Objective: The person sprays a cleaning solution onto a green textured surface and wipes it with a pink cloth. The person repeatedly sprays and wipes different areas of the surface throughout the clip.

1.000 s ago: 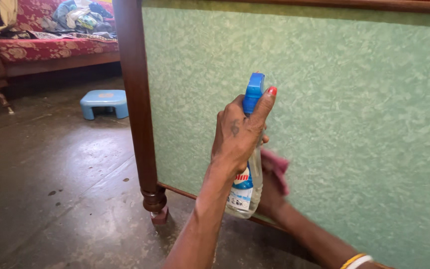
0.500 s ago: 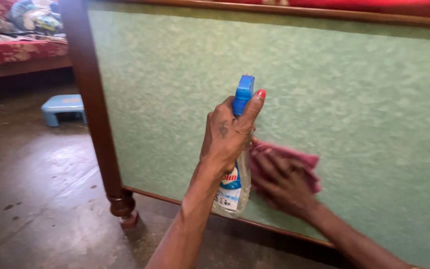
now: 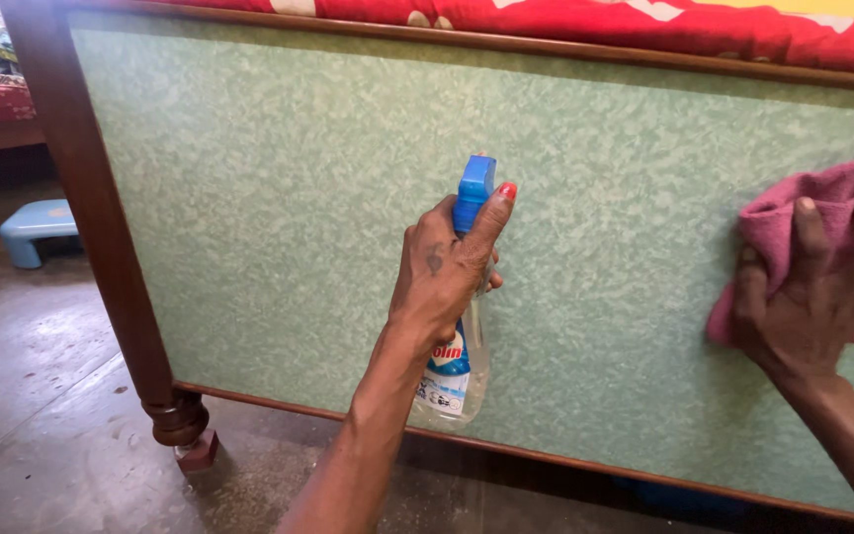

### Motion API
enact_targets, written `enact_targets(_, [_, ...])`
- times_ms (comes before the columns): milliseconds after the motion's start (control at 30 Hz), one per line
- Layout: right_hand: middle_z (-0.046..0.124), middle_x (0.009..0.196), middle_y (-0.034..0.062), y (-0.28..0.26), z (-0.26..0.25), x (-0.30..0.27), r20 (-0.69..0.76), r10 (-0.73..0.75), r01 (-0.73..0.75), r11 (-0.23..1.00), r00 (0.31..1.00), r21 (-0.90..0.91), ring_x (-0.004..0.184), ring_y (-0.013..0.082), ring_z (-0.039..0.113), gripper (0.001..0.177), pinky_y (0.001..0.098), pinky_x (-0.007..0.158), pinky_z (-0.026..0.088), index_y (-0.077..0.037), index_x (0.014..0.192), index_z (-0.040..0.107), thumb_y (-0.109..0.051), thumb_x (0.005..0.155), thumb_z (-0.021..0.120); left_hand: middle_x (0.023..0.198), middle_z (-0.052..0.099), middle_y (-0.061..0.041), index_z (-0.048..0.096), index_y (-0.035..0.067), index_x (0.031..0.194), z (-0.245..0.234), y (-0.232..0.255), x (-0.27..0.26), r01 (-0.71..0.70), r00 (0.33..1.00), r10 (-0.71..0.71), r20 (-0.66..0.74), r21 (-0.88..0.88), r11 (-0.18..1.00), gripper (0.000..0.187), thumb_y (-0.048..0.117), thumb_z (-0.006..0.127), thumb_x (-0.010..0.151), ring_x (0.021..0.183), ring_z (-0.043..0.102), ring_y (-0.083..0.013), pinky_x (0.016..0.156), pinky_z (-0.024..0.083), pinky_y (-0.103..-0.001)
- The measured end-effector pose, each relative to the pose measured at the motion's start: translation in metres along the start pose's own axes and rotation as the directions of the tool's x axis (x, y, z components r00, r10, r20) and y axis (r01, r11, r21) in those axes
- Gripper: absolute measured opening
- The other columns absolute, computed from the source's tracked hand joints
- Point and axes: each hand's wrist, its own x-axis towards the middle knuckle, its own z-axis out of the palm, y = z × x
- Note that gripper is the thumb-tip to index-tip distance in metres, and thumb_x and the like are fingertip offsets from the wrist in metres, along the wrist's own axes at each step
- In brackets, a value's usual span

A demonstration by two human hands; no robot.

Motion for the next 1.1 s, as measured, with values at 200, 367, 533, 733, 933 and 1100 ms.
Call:
enact_targets(200, [0.024, 0.171, 0.0275, -0.083, 0.034, 0.000, -0.054, -0.143, 0.145, 0.989, 0.988, 0.034, 0.160, 0.0473, 0.023, 0.076, 0.0692, 0.126, 0.020, -0.012, 0.170, 0.029, -0.038, 0.106, 0.061, 0.063, 0.061, -0.002, 0.067, 0.006, 0.087, -0.011, 0.002, 0.001, 0.017, 1.000, -0.017, -0.008, 0.013, 1.000, 0.066, 0.071, 0.061, 0.080, 0.053, 0.067, -0.0132, 0.050, 0.058, -0.032])
enact_targets(367, [0.031, 0.159, 0.0171, -0.212, 0.070, -0.037, -0.029, -0.396, 0.394, 0.900, 0.918, 0.187, 0.148, 0.0437, 0.027, 0.064, 0.0652, 0.110, 0.027, -0.021, 0.145, 0.052, -0.041, 0.088, 0.070, 0.062, 0.061, -0.002, 0.066, 0.004, 0.084, -0.022, -0.002, 0.002, -0.003, 1.000, 0.003, -0.018, 0.003, 1.000, 0.065, 0.069, 0.063, 0.082, 0.054, 0.065, -0.0125, 0.051, 0.057, -0.031])
enact_targets(533, [0.046, 0.147, 0.0188, -0.287, 0.100, -0.092, 0.122, -0.645, 0.538, 0.714, 0.754, 0.449, 0.134, 0.0415, 0.041, 0.064, 0.0590, 0.105, 0.036, -0.012, 0.140, 0.056, -0.039, 0.084, 0.071, 0.062, 0.059, -0.001, 0.067, 0.008, 0.085, -0.030, -0.007, 0.001, 0.077, 0.997, -0.077, -0.015, -0.004, 0.997, 0.058, 0.065, 0.064, 0.080, 0.052, 0.063, -0.0123, 0.049, 0.054, -0.032])
enact_targets(733, [0.056, 0.139, 0.0119, -0.301, 0.115, -0.111, 0.432, -0.729, 0.381, 0.661, 0.532, 0.647, 0.133, 0.0330, 0.049, 0.046, 0.0503, 0.109, 0.041, -0.014, 0.130, 0.063, -0.036, 0.091, 0.067, 0.061, 0.057, -0.002, 0.065, 0.009, 0.083, -0.030, -0.009, -0.003, 0.110, 0.994, -0.110, 0.005, 0.017, 0.994, 0.055, 0.063, 0.064, 0.082, 0.052, 0.063, -0.0129, 0.051, 0.057, -0.032])
enact_targets(933, [0.046, 0.153, 0.0153, -0.205, 0.074, -0.006, -0.001, -0.605, 0.546, 0.717, 0.796, 0.434, 0.145, 0.0400, 0.039, 0.049, 0.0525, 0.108, 0.036, -0.015, 0.133, 0.064, -0.035, 0.089, 0.071, 0.060, 0.055, -0.002, 0.063, 0.007, 0.082, 0.001, -0.009, -0.007, 0.044, 0.996, -0.046, 0.082, 0.025, 0.999, 0.059, 0.066, 0.062, 0.083, 0.053, 0.063, -0.0135, 0.051, 0.054, -0.033])
enact_targets(1100, [0.034, 0.161, 0.0142, -0.083, 0.030, 0.035, -0.041, -0.367, 0.369, 0.926, 0.929, 0.080, 0.150, 0.0407, 0.031, 0.063, 0.0602, 0.118, 0.025, -0.023, 0.155, 0.051, -0.041, 0.097, 0.071, 0.061, 0.057, -0.002, 0.065, 0.006, 0.085, 0.044, -0.011, -0.007, 0.079, 0.987, -0.079, 0.142, 0.001, 0.997, 0.060, 0.066, 0.062, 0.083, 0.054, 0.063, -0.0131, 0.053, 0.057, -0.033])
